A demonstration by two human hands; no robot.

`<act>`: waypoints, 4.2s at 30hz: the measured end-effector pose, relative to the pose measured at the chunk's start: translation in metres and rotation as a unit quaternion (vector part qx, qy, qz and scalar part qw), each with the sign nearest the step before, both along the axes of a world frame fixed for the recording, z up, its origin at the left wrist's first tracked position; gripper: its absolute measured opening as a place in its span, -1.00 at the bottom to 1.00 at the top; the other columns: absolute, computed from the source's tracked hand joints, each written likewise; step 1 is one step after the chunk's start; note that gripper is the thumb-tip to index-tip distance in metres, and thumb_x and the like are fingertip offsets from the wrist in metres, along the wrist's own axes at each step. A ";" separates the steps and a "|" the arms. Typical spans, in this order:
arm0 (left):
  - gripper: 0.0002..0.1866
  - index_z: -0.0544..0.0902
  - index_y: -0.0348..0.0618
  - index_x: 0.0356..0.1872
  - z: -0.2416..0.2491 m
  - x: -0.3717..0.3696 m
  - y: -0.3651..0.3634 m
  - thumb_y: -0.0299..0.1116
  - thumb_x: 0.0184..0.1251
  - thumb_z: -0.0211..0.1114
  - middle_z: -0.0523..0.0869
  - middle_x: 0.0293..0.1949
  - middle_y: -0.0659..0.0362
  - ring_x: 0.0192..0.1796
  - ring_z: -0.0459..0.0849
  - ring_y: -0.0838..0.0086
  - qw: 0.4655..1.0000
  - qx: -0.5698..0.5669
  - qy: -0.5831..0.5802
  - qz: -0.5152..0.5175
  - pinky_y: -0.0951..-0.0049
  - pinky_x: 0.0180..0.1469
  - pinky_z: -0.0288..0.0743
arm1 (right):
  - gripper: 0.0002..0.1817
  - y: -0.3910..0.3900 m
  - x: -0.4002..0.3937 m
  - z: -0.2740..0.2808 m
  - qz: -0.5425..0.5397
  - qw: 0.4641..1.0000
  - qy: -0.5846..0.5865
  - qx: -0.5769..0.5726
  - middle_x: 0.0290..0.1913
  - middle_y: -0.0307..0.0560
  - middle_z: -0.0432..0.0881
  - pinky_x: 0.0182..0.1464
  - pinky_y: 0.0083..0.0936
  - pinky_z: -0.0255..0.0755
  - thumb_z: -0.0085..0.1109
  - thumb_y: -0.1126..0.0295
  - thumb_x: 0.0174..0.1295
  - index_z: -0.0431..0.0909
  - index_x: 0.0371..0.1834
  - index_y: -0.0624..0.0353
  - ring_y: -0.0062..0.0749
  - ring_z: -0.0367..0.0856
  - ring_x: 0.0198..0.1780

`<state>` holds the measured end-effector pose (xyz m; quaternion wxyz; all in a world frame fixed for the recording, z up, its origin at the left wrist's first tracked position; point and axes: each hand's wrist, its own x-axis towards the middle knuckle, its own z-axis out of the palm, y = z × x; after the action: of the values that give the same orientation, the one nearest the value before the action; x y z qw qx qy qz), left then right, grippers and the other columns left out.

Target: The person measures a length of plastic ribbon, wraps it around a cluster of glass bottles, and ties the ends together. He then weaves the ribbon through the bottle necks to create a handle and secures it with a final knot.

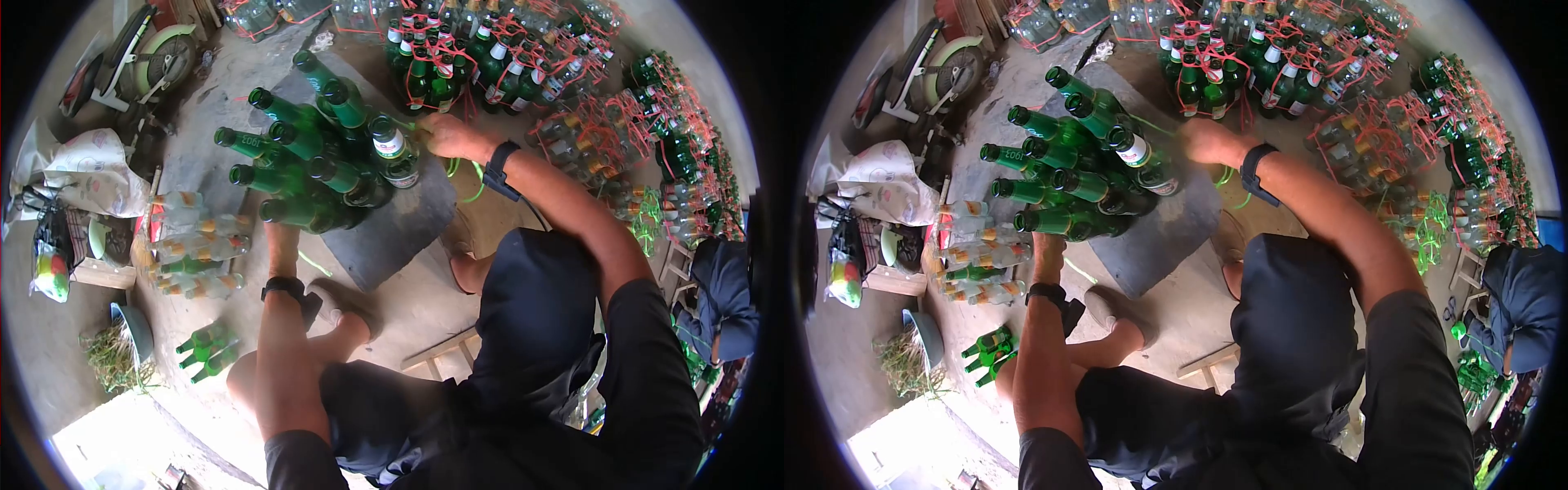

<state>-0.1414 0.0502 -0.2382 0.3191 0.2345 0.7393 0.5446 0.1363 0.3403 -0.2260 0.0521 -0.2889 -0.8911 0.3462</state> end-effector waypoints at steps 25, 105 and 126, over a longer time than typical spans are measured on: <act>-0.90 0.46 0.09 -0.28 0.003 0.028 -0.016 -0.27 0.48 0.18 0.36 -0.62 0.46 -0.71 0.21 0.71 0.993 -0.108 0.039 -0.028 0.58 -0.72 0.01 | -0.58 -0.068 0.042 0.000 -0.065 0.996 0.025 -0.049 -0.23 0.23 0.72 -0.06 0.07 0.54 -0.04 0.14 0.49 0.69 -0.32 0.21 0.18 0.72 -0.13; -0.78 0.67 -0.27 -0.04 0.011 0.172 0.000 -0.29 0.61 0.24 0.60 -0.46 0.26 -0.48 0.55 0.55 0.900 0.067 -0.427 0.051 0.46 -0.46 0.51 | -0.58 -0.109 0.089 0.043 -0.041 0.965 0.029 -0.259 -0.38 0.02 0.46 -0.11 -0.22 0.35 -0.09 0.17 0.61 0.44 -0.33 0.29 -0.27 0.44 -0.27; -0.80 0.68 -0.17 0.00 0.005 0.201 0.033 -0.27 0.64 0.22 0.81 -0.21 0.16 -0.27 0.77 0.42 0.875 0.094 -0.471 0.063 0.40 -0.20 0.73 | -0.48 -0.087 0.133 -0.037 0.034 0.976 0.056 -0.209 0.38 0.07 0.48 0.48 -0.18 0.26 0.05 0.22 0.52 0.39 0.48 0.15 -0.05 0.39 0.42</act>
<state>0.0596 0.0832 -0.2331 0.5708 -0.0679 0.4602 0.6766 0.2690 0.2538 -0.2630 0.0282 -0.2434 -0.8037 0.5423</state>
